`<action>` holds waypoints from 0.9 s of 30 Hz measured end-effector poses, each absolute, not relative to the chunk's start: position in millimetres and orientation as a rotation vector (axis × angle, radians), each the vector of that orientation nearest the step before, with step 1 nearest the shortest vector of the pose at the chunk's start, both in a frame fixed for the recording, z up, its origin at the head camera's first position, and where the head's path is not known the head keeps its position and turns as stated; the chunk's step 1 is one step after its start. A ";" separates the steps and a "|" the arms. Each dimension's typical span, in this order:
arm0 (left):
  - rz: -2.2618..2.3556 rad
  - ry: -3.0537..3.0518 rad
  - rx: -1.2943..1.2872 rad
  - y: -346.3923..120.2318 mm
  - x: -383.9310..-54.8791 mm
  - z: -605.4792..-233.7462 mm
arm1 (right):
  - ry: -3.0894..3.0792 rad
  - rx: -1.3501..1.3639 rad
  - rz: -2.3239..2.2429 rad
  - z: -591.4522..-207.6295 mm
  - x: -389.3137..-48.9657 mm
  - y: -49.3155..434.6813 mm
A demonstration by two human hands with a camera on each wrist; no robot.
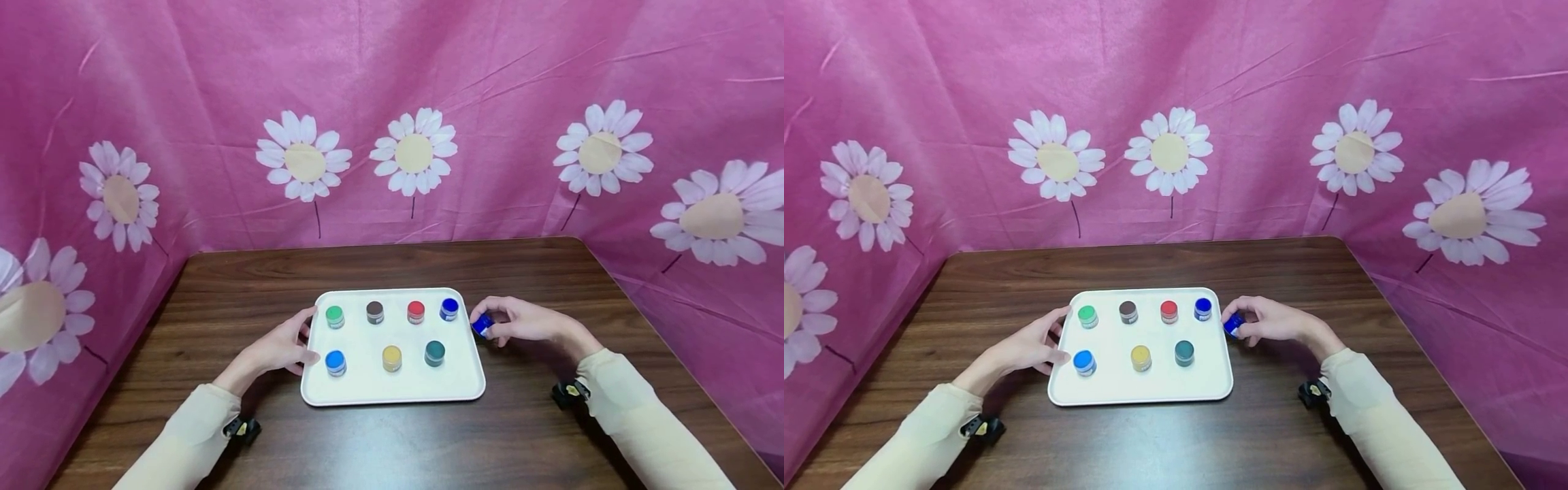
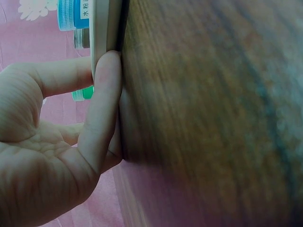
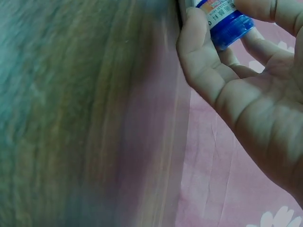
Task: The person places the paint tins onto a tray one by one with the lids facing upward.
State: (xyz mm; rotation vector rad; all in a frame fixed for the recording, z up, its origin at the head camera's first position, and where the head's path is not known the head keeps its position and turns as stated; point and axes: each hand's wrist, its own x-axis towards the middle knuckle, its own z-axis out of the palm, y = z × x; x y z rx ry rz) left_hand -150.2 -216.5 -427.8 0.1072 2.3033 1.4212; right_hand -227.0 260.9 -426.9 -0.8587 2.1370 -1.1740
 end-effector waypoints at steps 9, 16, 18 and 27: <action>1.413 2.308 0.120 -216.6 -149.3 -428.3 | 2.154 -1.036 -1.243 -430.9 -222.9 245.8; 1.418 2.300 0.109 -216.3 -149.7 -428.2 | 2.040 -1.106 -1.167 -431.8 -213.1 230.0; 1.417 2.300 0.109 -216.1 -149.7 -428.3 | 2.024 -1.125 -1.130 -432.0 -210.5 226.5; 1.412 2.301 0.108 -216.3 -149.4 -426.8 | 2.113 -1.166 -1.046 -424.8 -206.7 217.4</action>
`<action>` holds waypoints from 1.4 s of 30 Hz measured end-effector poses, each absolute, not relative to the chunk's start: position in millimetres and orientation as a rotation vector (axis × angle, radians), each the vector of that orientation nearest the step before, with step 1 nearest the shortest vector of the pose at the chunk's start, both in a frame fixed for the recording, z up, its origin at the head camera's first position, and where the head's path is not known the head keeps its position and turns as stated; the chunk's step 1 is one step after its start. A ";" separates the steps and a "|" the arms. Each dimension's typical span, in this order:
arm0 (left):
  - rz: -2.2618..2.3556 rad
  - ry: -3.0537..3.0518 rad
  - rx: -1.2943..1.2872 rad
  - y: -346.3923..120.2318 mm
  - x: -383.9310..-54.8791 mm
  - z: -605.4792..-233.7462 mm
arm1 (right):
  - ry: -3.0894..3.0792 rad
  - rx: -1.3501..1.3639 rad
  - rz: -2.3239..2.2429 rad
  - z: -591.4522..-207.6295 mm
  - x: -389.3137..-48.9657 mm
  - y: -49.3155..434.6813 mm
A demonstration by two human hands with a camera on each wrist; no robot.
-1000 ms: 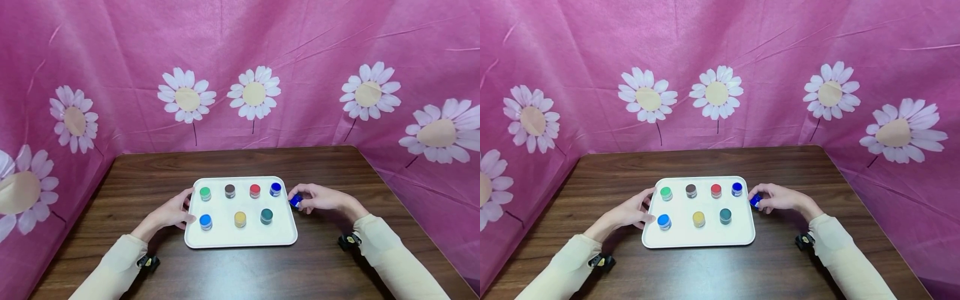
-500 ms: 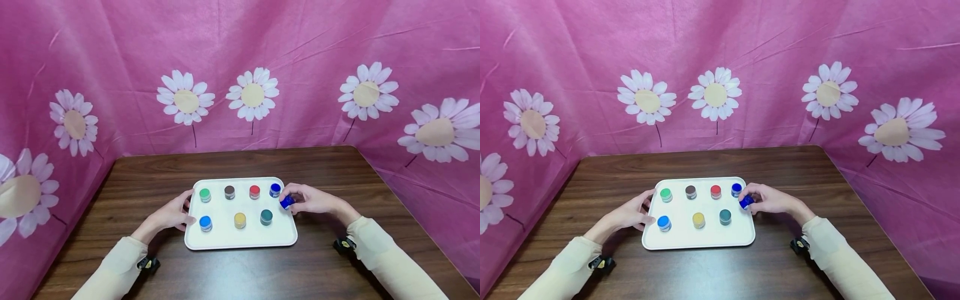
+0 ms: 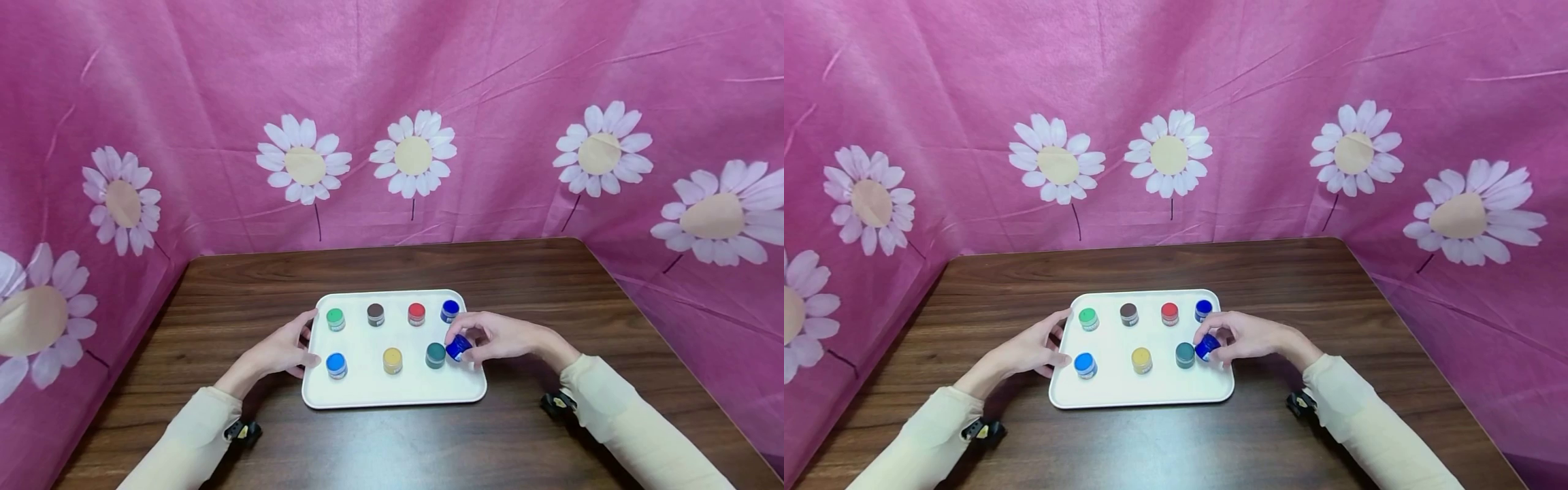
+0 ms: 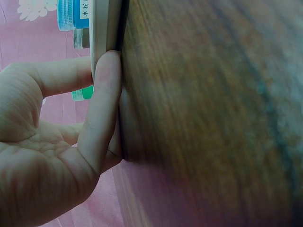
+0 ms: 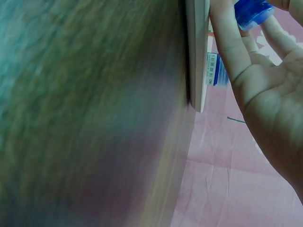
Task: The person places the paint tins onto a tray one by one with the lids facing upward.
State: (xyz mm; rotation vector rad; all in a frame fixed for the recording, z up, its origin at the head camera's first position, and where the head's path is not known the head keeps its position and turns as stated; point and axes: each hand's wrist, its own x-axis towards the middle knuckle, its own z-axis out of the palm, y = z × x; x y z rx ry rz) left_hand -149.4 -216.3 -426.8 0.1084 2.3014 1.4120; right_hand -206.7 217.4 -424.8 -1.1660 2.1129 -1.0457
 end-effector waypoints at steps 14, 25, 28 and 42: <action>1.408 2.303 0.101 -216.4 -149.7 -426.7 | 2.119 -1.270 -0.908 -424.5 -202.1 213.4; 1.403 2.302 0.104 -217.2 -152.6 -426.0 | 2.172 -1.323 -0.806 -417.1 -206.0 213.7; 1.403 2.300 0.098 -217.7 -152.5 -426.9 | 2.213 -1.297 -0.787 -416.0 -206.8 213.1; 1.413 2.297 0.100 -217.8 -151.5 -427.1 | 2.268 -1.213 -0.711 -414.9 -206.7 214.8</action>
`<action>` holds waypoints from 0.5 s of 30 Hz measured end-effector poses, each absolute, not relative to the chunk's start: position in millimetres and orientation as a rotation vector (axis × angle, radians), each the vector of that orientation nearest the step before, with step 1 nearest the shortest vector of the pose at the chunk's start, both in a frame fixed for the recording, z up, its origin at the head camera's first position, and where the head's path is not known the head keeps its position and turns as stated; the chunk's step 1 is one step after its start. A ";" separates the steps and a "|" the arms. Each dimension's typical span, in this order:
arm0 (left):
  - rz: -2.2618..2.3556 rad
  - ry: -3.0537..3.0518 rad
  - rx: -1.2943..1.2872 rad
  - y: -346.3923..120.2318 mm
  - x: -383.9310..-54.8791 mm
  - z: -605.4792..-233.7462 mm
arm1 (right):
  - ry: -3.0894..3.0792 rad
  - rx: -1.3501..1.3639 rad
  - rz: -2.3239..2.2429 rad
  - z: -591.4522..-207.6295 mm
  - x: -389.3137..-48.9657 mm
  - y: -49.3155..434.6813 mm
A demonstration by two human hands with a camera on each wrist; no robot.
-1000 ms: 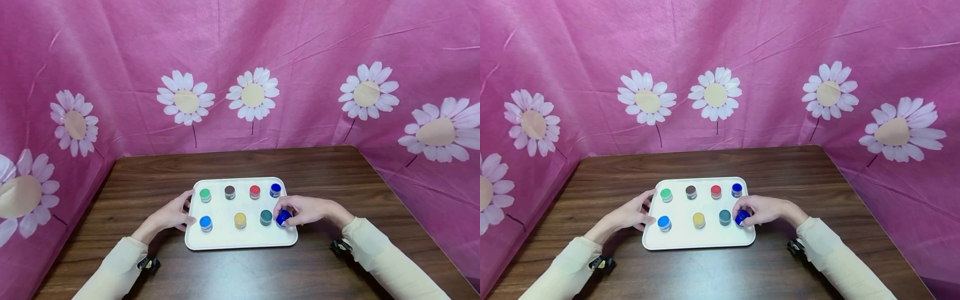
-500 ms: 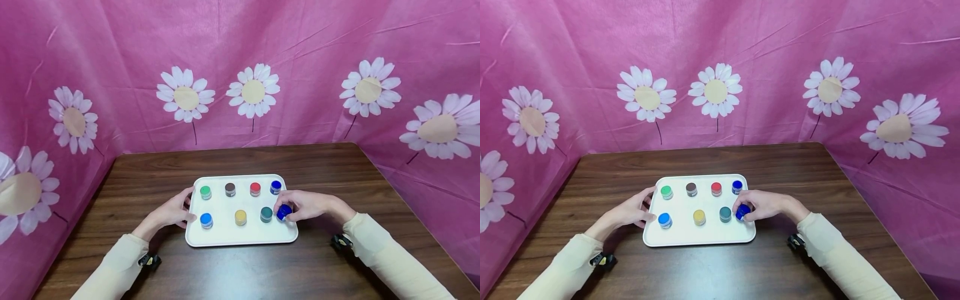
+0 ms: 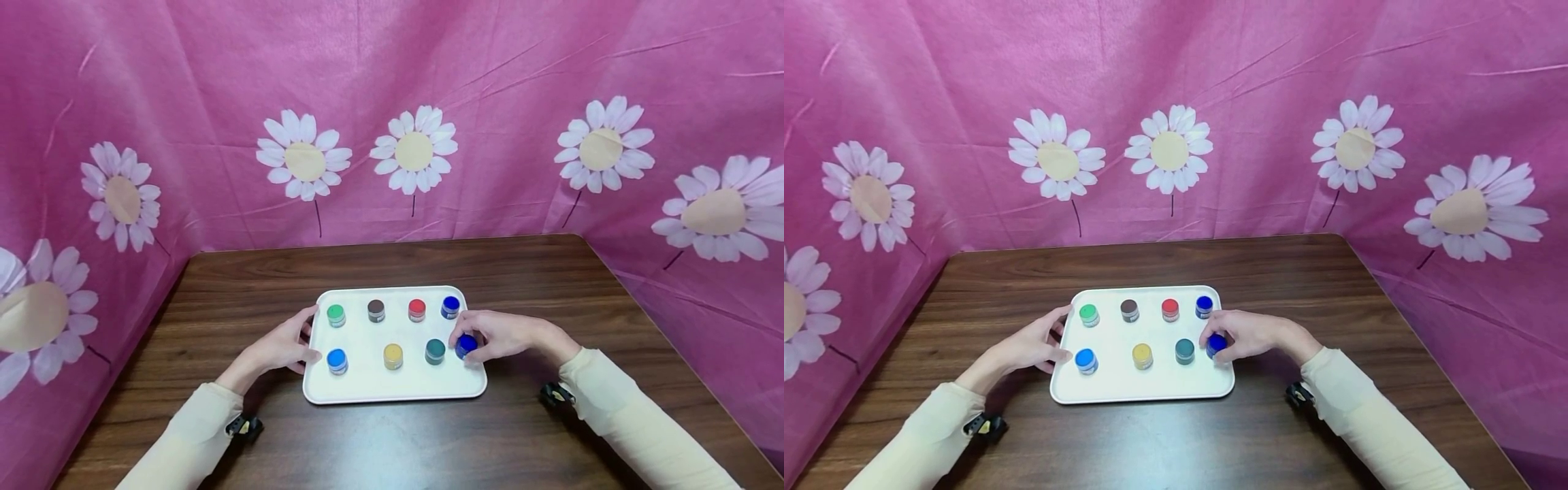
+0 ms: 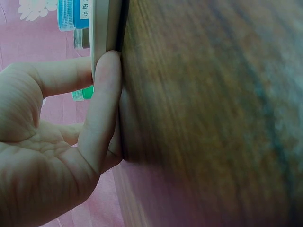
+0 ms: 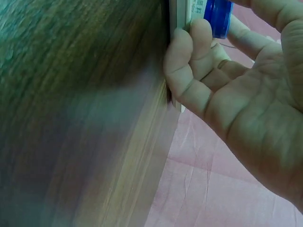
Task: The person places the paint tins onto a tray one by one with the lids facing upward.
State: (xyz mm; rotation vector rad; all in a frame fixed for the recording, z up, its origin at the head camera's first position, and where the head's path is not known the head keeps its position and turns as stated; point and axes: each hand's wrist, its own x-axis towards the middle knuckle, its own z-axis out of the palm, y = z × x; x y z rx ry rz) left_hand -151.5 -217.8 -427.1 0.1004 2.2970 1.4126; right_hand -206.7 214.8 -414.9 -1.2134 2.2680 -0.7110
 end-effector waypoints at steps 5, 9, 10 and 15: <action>1.419 2.294 0.108 -217.2 -152.1 -427.5 | 2.249 -1.184 -0.716 -415.0 -205.8 218.6; 1.426 2.288 0.111 -217.0 -152.3 -427.6 | 2.266 -1.136 -0.677 -416.6 -204.9 217.0; 1.425 2.288 0.110 -217.0 -152.2 -427.5 | 2.279 -1.125 -0.663 -416.9 -204.7 215.6; 1.410 2.296 0.100 -217.6 -150.8 -428.4 | 2.318 -1.049 -0.599 -417.7 -202.2 207.6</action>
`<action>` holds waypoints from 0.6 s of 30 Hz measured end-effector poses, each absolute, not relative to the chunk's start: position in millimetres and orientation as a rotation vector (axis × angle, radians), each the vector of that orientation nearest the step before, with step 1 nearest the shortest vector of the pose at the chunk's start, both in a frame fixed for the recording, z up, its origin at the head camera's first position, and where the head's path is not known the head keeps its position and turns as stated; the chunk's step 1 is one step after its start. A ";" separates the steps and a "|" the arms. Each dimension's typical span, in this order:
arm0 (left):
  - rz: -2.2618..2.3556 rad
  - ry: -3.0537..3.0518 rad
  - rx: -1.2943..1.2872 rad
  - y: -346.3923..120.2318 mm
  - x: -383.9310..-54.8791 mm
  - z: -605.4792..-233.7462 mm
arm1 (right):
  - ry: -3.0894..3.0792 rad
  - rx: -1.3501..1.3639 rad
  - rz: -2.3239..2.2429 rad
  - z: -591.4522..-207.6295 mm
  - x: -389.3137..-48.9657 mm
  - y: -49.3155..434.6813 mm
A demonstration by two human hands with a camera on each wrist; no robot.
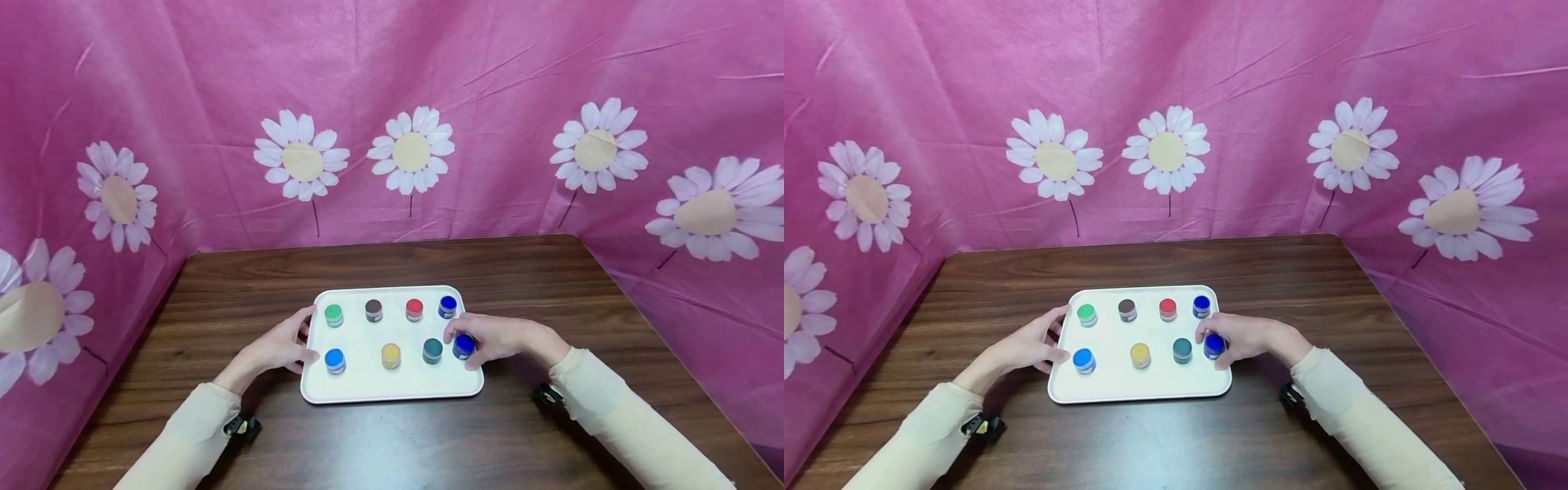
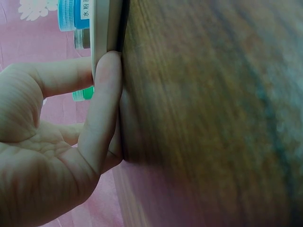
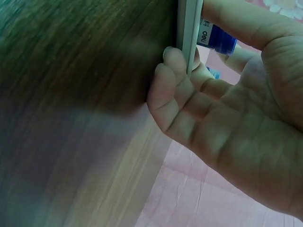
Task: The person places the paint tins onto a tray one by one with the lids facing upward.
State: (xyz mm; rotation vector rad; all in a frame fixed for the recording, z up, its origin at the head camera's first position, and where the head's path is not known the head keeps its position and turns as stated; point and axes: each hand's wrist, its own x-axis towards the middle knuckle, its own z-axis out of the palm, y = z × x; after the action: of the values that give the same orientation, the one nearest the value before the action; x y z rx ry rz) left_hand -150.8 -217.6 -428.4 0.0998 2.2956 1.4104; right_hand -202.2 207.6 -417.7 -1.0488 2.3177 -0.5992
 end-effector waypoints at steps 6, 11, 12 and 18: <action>1.382 2.307 0.097 -218.9 -147.7 -430.0 | 2.321 -1.025 -0.616 -421.8 -197.7 204.6; 1.383 2.307 0.104 -219.6 -150.1 -428.3 | 2.341 -1.030 -0.635 -422.2 -199.7 206.3; 1.384 2.307 0.100 -219.6 -151.0 -427.9 | 2.342 -1.029 -0.638 -421.7 -200.0 206.5; 1.387 2.295 0.117 -218.7 -153.0 -427.3 | 2.335 -1.045 -0.649 -420.0 -199.1 208.5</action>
State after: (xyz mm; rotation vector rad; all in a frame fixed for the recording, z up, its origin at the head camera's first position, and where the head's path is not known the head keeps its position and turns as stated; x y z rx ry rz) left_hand -153.0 -218.7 -427.3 0.1173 2.2954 1.3869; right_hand -199.1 208.5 -420.0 -1.0447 2.3352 -0.6490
